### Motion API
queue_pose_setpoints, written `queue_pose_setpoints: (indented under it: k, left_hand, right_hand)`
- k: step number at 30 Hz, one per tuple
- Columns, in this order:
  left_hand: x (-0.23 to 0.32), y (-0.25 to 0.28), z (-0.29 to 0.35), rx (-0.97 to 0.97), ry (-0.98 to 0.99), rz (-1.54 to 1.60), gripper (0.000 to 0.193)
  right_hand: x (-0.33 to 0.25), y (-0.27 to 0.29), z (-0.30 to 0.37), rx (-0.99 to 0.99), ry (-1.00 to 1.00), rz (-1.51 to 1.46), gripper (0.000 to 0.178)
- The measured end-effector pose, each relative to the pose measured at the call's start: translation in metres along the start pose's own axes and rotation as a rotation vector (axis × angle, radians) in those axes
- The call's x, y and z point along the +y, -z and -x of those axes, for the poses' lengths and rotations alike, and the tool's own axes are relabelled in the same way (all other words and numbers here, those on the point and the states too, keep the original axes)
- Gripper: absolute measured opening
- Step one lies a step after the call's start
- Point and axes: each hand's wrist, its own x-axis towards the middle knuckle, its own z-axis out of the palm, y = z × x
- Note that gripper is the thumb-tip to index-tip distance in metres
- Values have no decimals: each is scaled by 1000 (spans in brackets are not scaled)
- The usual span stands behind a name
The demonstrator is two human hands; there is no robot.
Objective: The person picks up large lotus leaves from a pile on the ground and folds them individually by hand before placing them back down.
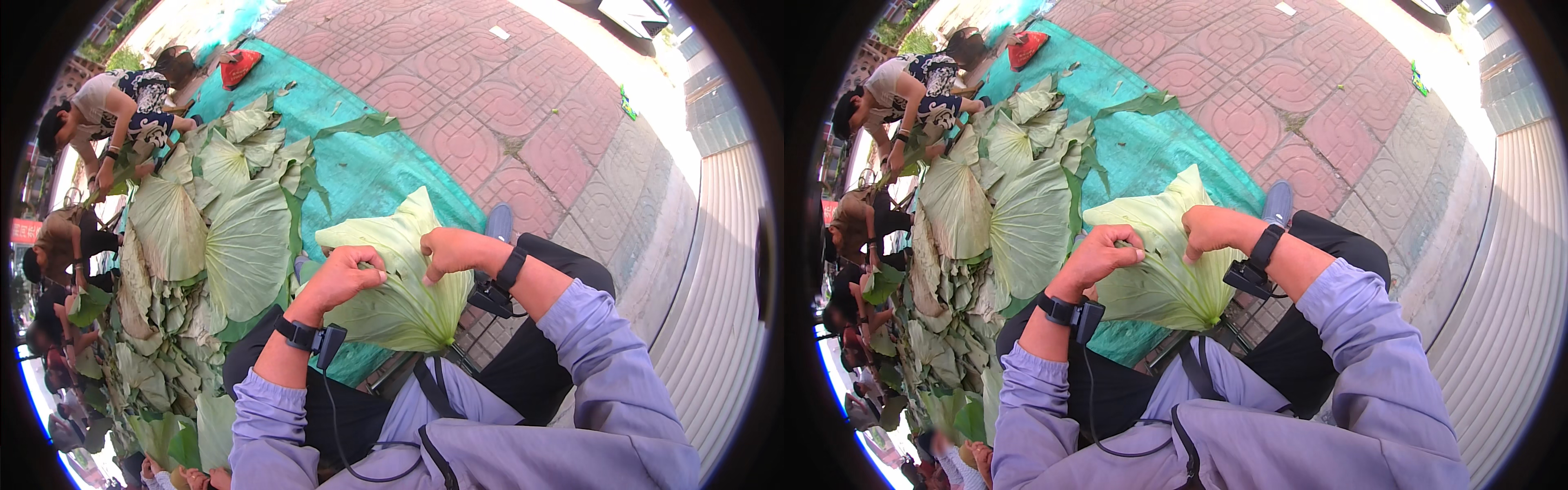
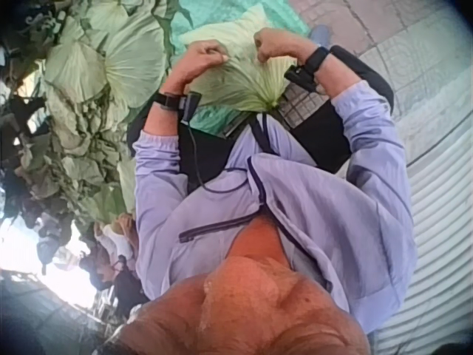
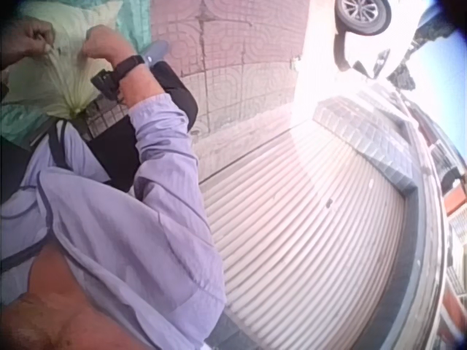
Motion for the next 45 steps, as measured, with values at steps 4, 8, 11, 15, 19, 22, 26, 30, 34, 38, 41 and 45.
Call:
queue_pose_setpoints:
  k: [4,8,11,15,19,22,26,30,34,38,41,45]
  left_hand:
    - [5,2,2,-16,-56,-50,4]
    - [12,2,8,-16,-83,-1,4]
    - [13,5,11,-40,-108,-13,5]
    - [8,9,10,-74,-149,-64,6]
    - [13,5,14,-96,-118,-102,6]
    - [15,6,16,-112,-111,-85,5]
    - [18,4,17,-114,-140,-70,5]
    - [23,4,22,-111,-146,-50,4]
    - [41,6,34,-113,-207,-44,3]
    - [71,10,45,-105,-252,-38,3]
    - [93,19,58,-40,-324,-79,3]
    - [111,38,72,36,-421,-65,2]
  right_hand:
    - [18,-26,-2,156,11,-317,39]
    - [19,-37,5,156,-93,-684,31]
    - [6,-44,14,146,-159,-804,30]
    - [-9,-54,27,234,-250,-897,30]
    - [-10,-64,37,214,-198,-920,25]
    - [-10,-68,37,198,-146,-925,23]
    - [-9,-67,40,229,-109,-954,18]
    - [-15,-65,43,273,-58,-951,15]
    - [-30,-58,49,317,5,-950,16]
    - [-45,-40,62,368,41,-940,17]
    - [-65,-19,68,352,75,-936,18]
    - [-86,5,67,322,227,-867,16]
